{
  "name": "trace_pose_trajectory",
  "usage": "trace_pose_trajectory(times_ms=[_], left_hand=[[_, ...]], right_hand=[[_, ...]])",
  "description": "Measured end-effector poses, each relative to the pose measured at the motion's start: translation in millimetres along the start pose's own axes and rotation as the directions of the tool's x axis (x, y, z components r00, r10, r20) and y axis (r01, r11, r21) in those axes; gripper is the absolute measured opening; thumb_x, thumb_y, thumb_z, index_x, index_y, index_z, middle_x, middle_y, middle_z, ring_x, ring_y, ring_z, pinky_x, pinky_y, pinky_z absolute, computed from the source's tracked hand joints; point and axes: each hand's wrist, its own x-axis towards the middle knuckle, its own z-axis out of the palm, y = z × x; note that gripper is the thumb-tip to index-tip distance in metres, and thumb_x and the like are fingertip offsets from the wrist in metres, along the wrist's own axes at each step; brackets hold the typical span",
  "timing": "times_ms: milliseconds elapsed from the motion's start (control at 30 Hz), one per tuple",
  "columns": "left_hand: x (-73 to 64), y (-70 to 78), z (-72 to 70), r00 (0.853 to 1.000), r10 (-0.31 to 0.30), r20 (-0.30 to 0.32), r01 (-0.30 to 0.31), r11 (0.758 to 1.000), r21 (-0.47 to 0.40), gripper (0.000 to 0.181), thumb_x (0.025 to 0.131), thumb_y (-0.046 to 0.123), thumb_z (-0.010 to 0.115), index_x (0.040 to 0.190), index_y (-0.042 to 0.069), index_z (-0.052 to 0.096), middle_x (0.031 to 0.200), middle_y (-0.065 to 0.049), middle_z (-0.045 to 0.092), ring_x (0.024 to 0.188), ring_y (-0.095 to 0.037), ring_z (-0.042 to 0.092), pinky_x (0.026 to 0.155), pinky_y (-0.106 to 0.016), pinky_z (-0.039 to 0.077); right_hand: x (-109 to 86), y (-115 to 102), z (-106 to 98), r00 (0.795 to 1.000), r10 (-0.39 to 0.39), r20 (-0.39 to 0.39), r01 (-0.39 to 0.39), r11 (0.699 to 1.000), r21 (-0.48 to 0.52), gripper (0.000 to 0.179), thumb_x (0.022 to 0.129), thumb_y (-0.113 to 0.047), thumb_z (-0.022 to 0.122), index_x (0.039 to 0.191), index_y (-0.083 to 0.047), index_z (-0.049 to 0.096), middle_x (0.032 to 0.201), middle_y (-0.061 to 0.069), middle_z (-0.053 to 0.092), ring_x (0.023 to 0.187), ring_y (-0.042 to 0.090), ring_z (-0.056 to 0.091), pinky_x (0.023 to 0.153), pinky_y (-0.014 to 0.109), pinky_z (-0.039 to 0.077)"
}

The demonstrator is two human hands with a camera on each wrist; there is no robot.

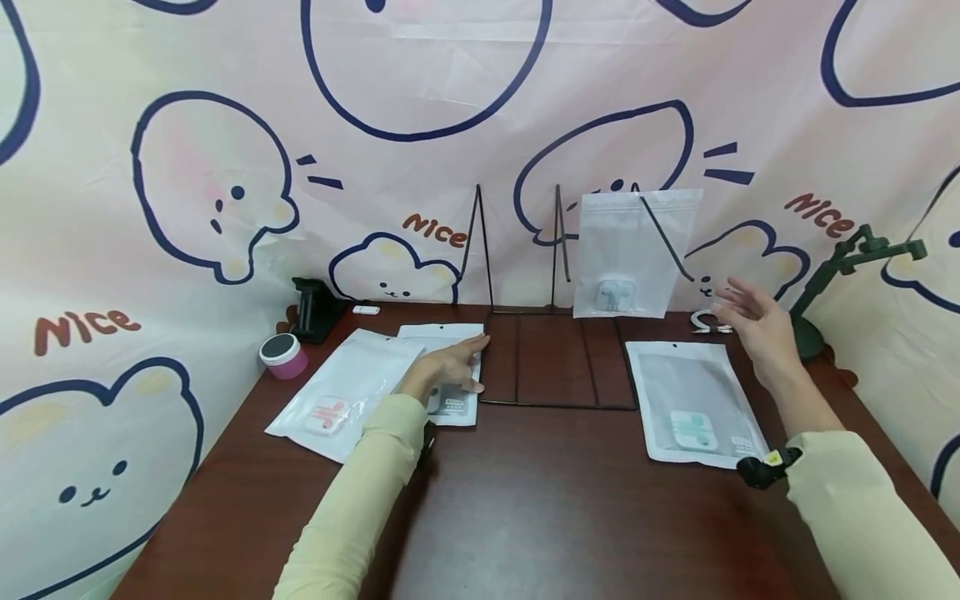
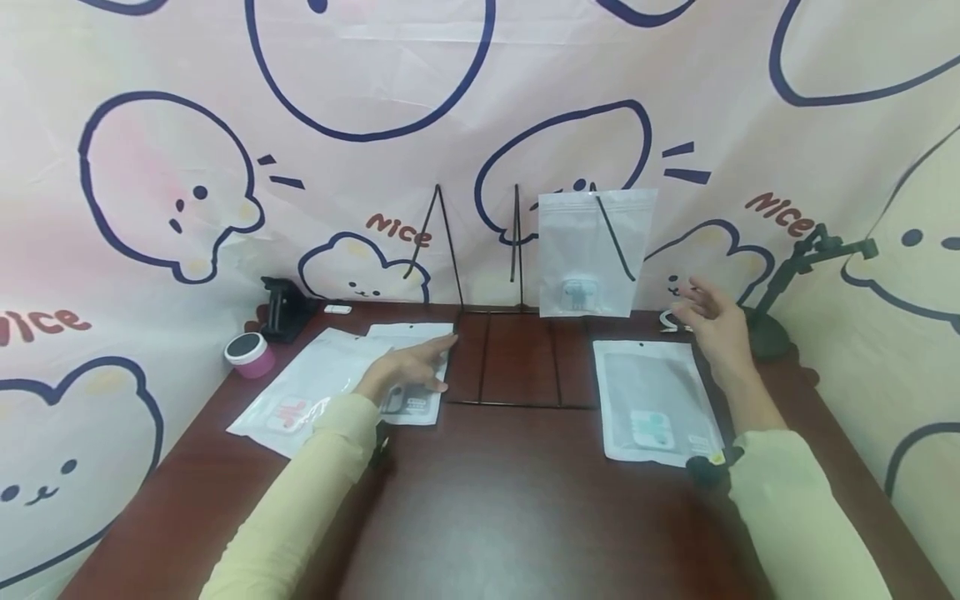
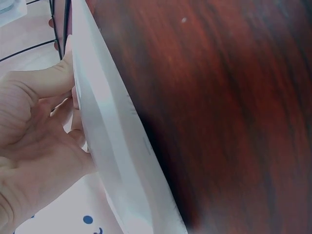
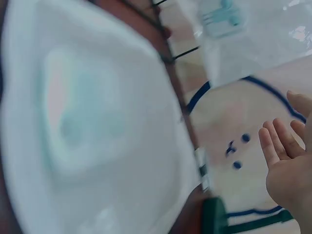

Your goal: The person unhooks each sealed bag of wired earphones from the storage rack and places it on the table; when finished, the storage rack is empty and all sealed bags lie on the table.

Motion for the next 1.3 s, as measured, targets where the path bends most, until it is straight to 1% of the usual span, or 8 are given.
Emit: trace_pose_trajectory(times_ms=[167, 400, 600, 800, 967, 1033, 1133, 1300], left_hand=[[2.9, 1.0, 1.6, 1.000, -0.003, 0.014, 0.003, 1.000, 0.003, 0.097, 0.094, 0.007, 0.074, 0.168, 0.022, 0.014, 0.172, -0.008, 0.022, 0.154, -0.030, 0.030, 0.128, -0.051, 0.015], [0.4, -1.4, 0.4, 1.000, -0.014, 0.019, 0.014, 1.000, -0.006, 0.098, 0.095, 0.005, 0.073, 0.169, 0.020, 0.011, 0.173, -0.008, 0.019, 0.154, -0.031, 0.031, 0.128, -0.050, 0.017], [0.5, -1.3, 1.4, 1.000, 0.008, 0.016, -0.008, 1.000, 0.001, 0.096, 0.095, 0.007, 0.073, 0.168, 0.019, 0.013, 0.173, -0.009, 0.020, 0.153, -0.031, 0.033, 0.128, -0.050, 0.018], [2.4, -1.2, 5.4, 1.000, 0.006, 0.005, -0.006, 1.000, 0.028, 0.095, 0.096, 0.010, 0.074, 0.168, 0.021, 0.013, 0.169, -0.012, 0.029, 0.152, -0.030, 0.035, 0.128, -0.051, 0.019], [2.3, -0.8, 4.8, 1.000, 0.004, 0.000, -0.004, 0.999, 0.046, 0.094, 0.096, 0.011, 0.074, 0.168, 0.021, 0.014, 0.170, -0.011, 0.028, 0.152, -0.030, 0.034, 0.128, -0.051, 0.018], [2.7, -0.8, 3.8, 1.000, 0.005, -0.005, -0.004, 0.998, 0.057, 0.094, 0.096, 0.011, 0.074, 0.168, 0.021, 0.014, 0.172, -0.008, 0.023, 0.152, -0.030, 0.035, 0.128, -0.050, 0.018], [2.2, -0.6, 2.5, 1.000, 0.005, -0.010, -0.005, 0.998, 0.063, 0.094, 0.096, 0.011, 0.074, 0.168, 0.020, 0.014, 0.172, -0.008, 0.023, 0.152, -0.030, 0.035, 0.128, -0.050, 0.018], [1.2, -0.1, 1.2, 1.000, 0.008, -0.018, -0.007, 0.998, 0.067, 0.093, 0.097, 0.012, 0.073, 0.168, 0.021, 0.014, 0.170, -0.012, 0.028, 0.153, -0.031, 0.034, 0.128, -0.052, 0.017]], right_hand=[[9.8, -26, 0, 0.999, -0.049, 0.000, 0.049, 0.999, 0.020, 0.071, 0.102, -0.045, 0.064, 0.164, -0.032, 0.031, 0.163, 0.010, 0.043, 0.143, 0.021, 0.046, 0.122, 0.042, 0.036], [22.0, -66, 19, 0.993, -0.118, -0.007, 0.118, 0.986, 0.120, 0.072, 0.102, -0.040, 0.066, 0.165, -0.029, 0.031, 0.164, 0.007, 0.042, 0.149, 0.023, 0.041, 0.124, 0.049, 0.030], [22.7, -90, 37, 0.991, -0.115, -0.074, 0.124, 0.983, 0.136, 0.066, 0.102, -0.037, 0.067, 0.161, -0.031, 0.038, 0.162, 0.007, 0.044, 0.147, 0.026, 0.043, 0.122, 0.048, 0.035], [20.0, -100, 43, 0.988, -0.067, -0.141, 0.093, 0.979, 0.183, 0.056, 0.101, -0.041, 0.068, 0.153, -0.031, 0.050, 0.145, 0.004, 0.056, 0.130, 0.020, 0.050, 0.117, 0.047, 0.038], [14.9, -105, 42, 0.984, -0.091, -0.155, 0.130, 0.955, 0.266, 0.041, 0.101, -0.036, 0.068, 0.141, -0.029, 0.063, 0.125, -0.005, 0.064, 0.112, 0.014, 0.056, 0.100, 0.035, 0.044], [12.6, -107, 41, 0.982, -0.116, -0.151, 0.154, 0.952, 0.266, 0.038, 0.101, -0.034, 0.069, 0.138, -0.027, 0.066, 0.123, -0.005, 0.065, 0.109, 0.014, 0.059, 0.092, 0.028, 0.048], [7.8, -109, 39, 0.981, -0.138, -0.139, 0.168, 0.956, 0.241, 0.037, 0.101, -0.033, 0.069, 0.137, -0.025, 0.068, 0.125, -0.003, 0.066, 0.106, 0.014, 0.061, 0.084, 0.021, 0.052], [-3.8, -107, 31, 0.982, -0.114, -0.151, 0.148, 0.960, 0.237, 0.037, 0.102, -0.034, 0.068, 0.137, -0.025, 0.068, 0.127, -0.002, 0.065, 0.103, 0.014, 0.061, 0.081, 0.020, 0.052]])
